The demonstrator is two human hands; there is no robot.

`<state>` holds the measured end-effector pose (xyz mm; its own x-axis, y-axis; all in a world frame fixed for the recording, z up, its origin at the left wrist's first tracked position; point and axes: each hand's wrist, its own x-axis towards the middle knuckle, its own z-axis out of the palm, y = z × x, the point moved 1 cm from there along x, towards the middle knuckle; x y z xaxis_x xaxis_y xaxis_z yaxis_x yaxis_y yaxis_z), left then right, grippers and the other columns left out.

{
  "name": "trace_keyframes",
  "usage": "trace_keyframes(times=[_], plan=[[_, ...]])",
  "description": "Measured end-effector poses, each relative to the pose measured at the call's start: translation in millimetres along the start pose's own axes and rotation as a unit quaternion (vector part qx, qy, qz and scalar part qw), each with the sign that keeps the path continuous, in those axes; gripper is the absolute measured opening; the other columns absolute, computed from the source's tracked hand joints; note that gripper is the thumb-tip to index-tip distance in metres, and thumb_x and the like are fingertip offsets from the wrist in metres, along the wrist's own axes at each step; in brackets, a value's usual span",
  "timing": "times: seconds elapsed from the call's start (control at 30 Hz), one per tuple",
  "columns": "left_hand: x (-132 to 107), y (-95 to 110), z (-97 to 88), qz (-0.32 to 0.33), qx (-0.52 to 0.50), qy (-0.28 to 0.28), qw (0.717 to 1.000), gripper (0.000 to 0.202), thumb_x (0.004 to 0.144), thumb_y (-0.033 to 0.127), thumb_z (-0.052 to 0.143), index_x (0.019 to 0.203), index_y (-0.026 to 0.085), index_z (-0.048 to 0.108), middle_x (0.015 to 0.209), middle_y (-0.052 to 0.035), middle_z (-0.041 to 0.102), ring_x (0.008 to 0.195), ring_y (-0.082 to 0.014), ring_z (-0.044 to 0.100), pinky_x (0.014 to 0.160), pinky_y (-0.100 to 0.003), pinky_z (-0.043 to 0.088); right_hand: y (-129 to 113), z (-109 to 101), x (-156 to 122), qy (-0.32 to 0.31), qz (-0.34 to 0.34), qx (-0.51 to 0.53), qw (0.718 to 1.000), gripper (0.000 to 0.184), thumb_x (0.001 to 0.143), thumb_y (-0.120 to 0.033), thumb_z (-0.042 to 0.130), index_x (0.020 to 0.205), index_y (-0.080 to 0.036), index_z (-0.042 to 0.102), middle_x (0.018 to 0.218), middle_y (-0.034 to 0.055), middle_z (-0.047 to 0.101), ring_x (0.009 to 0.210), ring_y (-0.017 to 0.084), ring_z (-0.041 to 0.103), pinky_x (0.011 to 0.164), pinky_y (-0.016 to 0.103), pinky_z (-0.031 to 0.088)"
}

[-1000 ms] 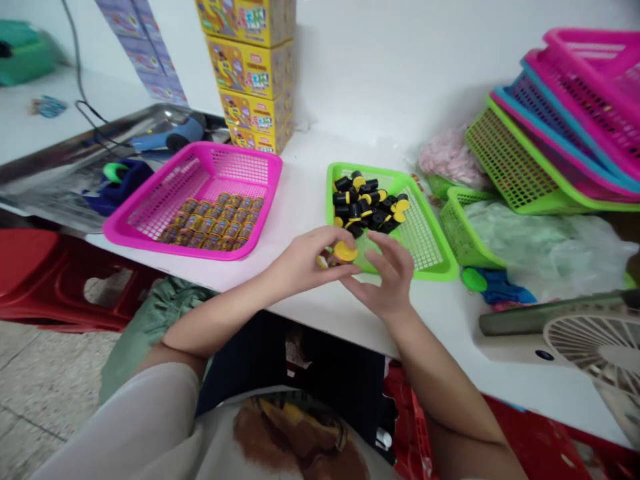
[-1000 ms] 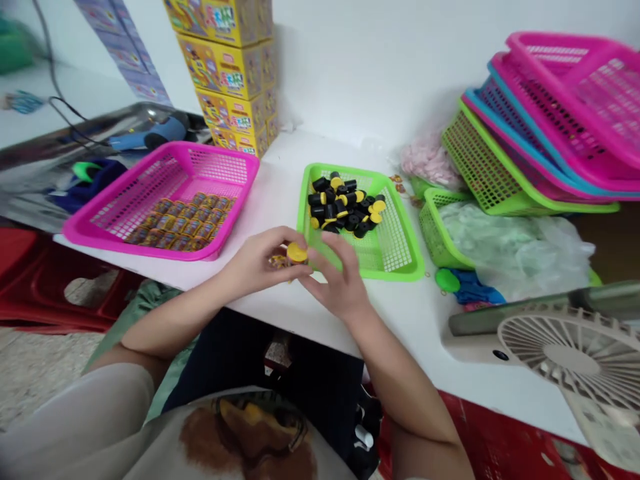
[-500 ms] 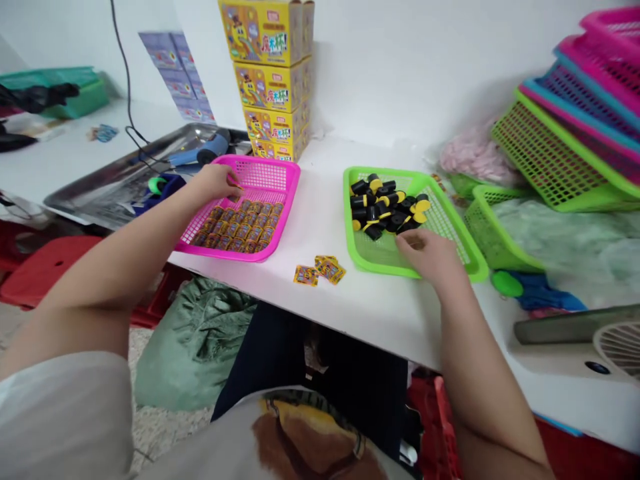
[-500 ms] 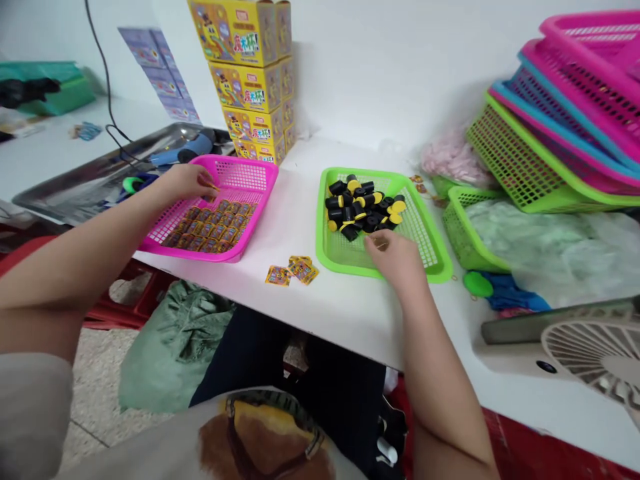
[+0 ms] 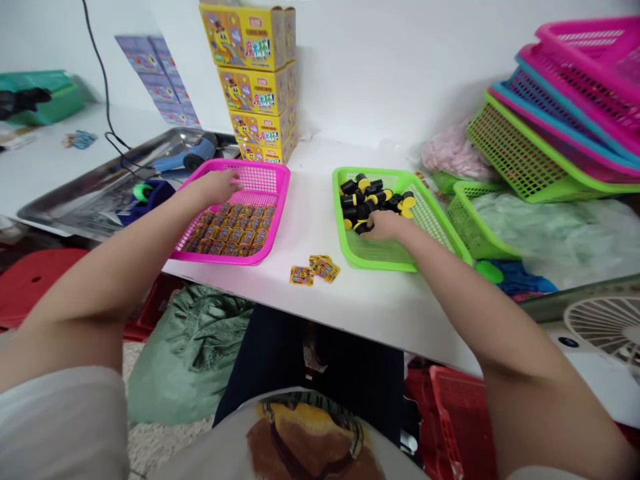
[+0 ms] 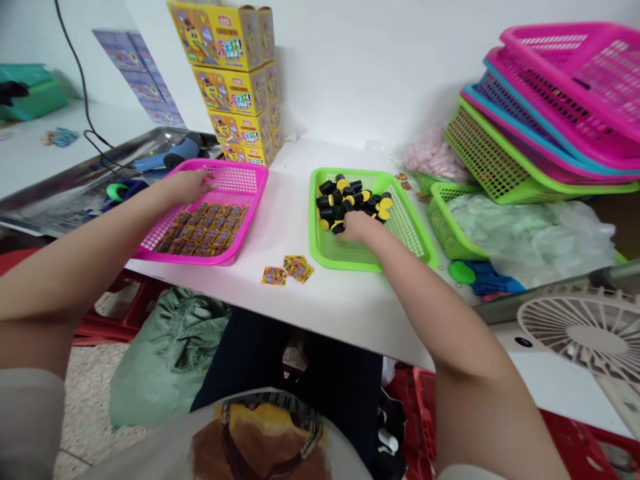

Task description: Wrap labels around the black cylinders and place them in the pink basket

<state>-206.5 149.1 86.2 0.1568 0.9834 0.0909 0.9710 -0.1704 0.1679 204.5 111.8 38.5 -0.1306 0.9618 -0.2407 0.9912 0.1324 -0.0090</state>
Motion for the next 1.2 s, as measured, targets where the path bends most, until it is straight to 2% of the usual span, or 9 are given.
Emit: trace_keyframes(times=[0.07,0.17,0.27,0.37,0.5,0.63,0.9,1.1,1.2], plan=[[-32.6,40.2,-13.2,0.017,0.003,0.006,1.0,0.043,0.109,0.036,0.054,0.143,0.012,0.065,0.123,-0.0137,0.078,0.104,-0.0216,0.071,0.105,-0.036,0.054,-3.0,5.5,5.2,-0.026,-0.009,-0.011,1.0,0.03,0.085,-0.041,0.078,0.098,-0.013,0.083,0.093,0.0147,0.08,0.093,0.031,0.075,0.08,0.035,0.054],[-97.2,109.6,-12.4,0.091,-0.02,-0.004,0.996,0.041,0.109,0.037,0.052,0.142,0.017,0.067,0.112,-0.0113,0.08,0.099,-0.0242,0.075,0.097,-0.038,0.058,-2.3,6.0,4.0,-0.055,-0.025,-0.016,0.998,0.023,0.083,-0.039,0.077,0.087,-0.016,0.082,0.085,0.0111,0.078,0.087,0.028,0.073,0.077,0.034,0.052],[-143.4,164.6,19.2,0.137,-0.019,-0.068,0.988,0.032,0.11,0.032,0.052,0.128,0.016,0.074,0.111,-0.0128,0.08,0.1,-0.0252,0.076,0.097,-0.037,0.058,3.8,-2.9,-8.9,-0.077,-0.047,-0.014,0.996,0.017,0.081,-0.037,0.076,0.081,-0.02,0.08,0.082,0.006,0.076,0.084,0.025,0.073,0.075,0.033,0.051],[-150.8,189.2,59.9,0.093,-0.009,-0.106,0.99,0.04,0.109,0.042,0.055,0.123,0.01,0.074,0.11,-0.019,0.078,0.109,-0.0313,0.074,0.096,-0.039,0.057,13.1,-9.6,-34.9,-0.073,-0.074,0.089,0.991,0.022,0.085,-0.043,0.073,0.081,-0.022,0.078,0.081,0.003,0.077,0.084,0.024,0.074,0.078,0.032,0.054],[-134.2,190.6,88.8,0.041,-0.023,-0.141,0.989,0.05,0.102,0.047,0.068,0.134,0.009,0.069,0.124,-0.0222,0.075,0.123,-0.0363,0.069,0.096,-0.04,0.057,25.7,-2.7,-75.9,0.083,-0.081,0.403,0.908,0.038,0.08,-0.057,0.079,0.096,-0.022,0.078,0.089,0.004,0.079,0.085,0.023,0.074,0.079,0.035,0.06],[-126.5,182.8,93.1,0.043,-0.034,-0.15,0.987,0.054,0.095,0.038,0.077,0.144,0.017,0.066,0.128,-0.0178,0.075,0.122,-0.0346,0.071,0.094,-0.039,0.057,32.2,14.8,-98.5,0.208,-0.102,0.514,0.826,0.048,0.076,-0.06,0.085,0.104,-0.021,0.078,0.096,0.0068,0.08,0.085,0.022,0.075,0.078,0.037,0.062],[-124.9,165.8,87.7,0.014,-0.07,-0.096,0.993,0.038,0.098,0.024,0.07,0.136,0.024,0.071,0.107,-0.006,0.085,0.101,-0.0245,0.081,0.09,-0.032,0.059,35.2,36.2,-96.6,0.248,-0.156,0.455,0.841,0.052,0.078,-0.051,0.082,0.121,-0.025,0.069,0.104,0.005,0.081,0.081,0.021,0.074,0.071,0.034,0.061],[-131.1,170.2,82.8,0.035,0.034,-0.09,0.995,0.04,0.11,0.032,0.053,0.144,0.02,0.071,0.108,-0.0161,0.085,0.104,-0.0313,0.083,0.113,-0.047,0.052,41.0,45.8,-88.7,0.317,-0.181,0.42,0.831,0.069,0.095,-0.044,0.066,0.156,-0.028,0.041,0.104,0.0044,0.082,0.077,0.021,0.077,0.078,0.04,0.063],[-133.7,168.6,76.3,0.057,0.034,-0.076,0.995,0.042,0.11,0.028,0.047,0.141,0.018,0.073,0.102,-0.0169,0.085,0.096,-0.0301,0.083,0.106,-0.046,0.056,40.6,47.0,-90.0,0.344,-0.183,0.382,0.838,0.063,0.097,-0.04,0.064,0.156,-0.03,0.045,0.111,0.005,0.081,0.08,0.022,0.077,0.084,0.043,0.063]])
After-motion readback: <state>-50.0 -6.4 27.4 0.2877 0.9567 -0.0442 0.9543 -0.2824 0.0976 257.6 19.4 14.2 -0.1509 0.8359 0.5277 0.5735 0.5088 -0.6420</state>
